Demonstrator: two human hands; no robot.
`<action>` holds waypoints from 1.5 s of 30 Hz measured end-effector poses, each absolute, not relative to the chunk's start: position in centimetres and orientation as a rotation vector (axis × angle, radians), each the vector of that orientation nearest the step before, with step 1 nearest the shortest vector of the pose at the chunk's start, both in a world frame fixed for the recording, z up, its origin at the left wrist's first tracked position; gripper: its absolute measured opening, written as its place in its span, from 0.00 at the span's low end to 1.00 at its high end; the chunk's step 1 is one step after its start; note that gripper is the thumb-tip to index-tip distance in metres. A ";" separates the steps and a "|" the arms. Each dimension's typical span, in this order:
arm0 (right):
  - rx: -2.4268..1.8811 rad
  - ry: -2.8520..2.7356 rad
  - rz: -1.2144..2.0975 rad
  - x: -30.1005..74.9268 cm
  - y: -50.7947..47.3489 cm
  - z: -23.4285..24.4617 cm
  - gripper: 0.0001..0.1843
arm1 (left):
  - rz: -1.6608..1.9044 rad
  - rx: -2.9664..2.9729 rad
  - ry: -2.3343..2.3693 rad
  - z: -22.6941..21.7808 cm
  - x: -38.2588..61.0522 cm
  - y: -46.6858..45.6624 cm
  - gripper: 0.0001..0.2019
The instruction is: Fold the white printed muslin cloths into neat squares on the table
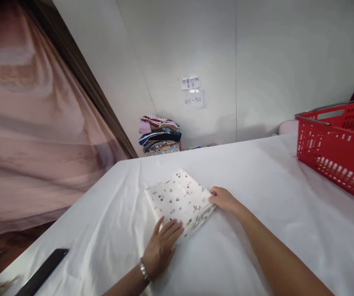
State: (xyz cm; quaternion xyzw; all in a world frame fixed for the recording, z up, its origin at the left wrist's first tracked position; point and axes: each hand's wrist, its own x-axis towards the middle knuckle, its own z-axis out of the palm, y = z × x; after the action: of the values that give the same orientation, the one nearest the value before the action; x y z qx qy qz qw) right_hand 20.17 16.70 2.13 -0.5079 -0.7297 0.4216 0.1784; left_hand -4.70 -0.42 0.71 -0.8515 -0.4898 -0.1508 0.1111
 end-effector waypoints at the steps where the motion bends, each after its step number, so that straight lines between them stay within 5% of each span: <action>1: -1.389 -2.080 1.363 19.9 16.2 2.4 0.08 | -0.446 -2.474 -1.416 0.8 -6.2 -0.9 0.25; 6: -0.982 -2.274 1.999 16.6 12.1 2.7 0.07 | -0.382 -2.284 -1.495 1.5 -13.9 -3.4 0.21; 12: -0.966 -2.429 1.986 16.2 11.2 2.5 0.09 | -0.429 -2.263 -1.678 2.1 -12.1 -4.8 0.26; 21: -1.187 -2.065 1.593 18.1 14.5 1.1 0.08 | -0.499 -2.390 -1.563 0.3 -3.6 -2.5 0.32; 32: -1.446 -2.190 0.837 13.7 23.7 0.5 0.33 | -0.591 -2.341 -1.572 -1.2 -2.7 -1.6 0.32; 39: -1.241 -2.260 0.820 11.3 25.4 0.9 0.20 | -0.582 -2.409 -1.550 -1.4 -3.2 -1.7 0.26; 45: -1.377 -2.052 0.641 19.6 24.7 2.7 0.13 | -0.639 -2.549 -1.546 -1.7 -6.3 2.5 0.20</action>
State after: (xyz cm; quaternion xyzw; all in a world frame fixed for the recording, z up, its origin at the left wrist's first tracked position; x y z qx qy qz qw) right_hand 19.59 24.68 2.68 -0.5163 -0.7692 0.2401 0.2901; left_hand -6.35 2.48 -1.69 -0.8352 -0.5065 -0.2092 0.0466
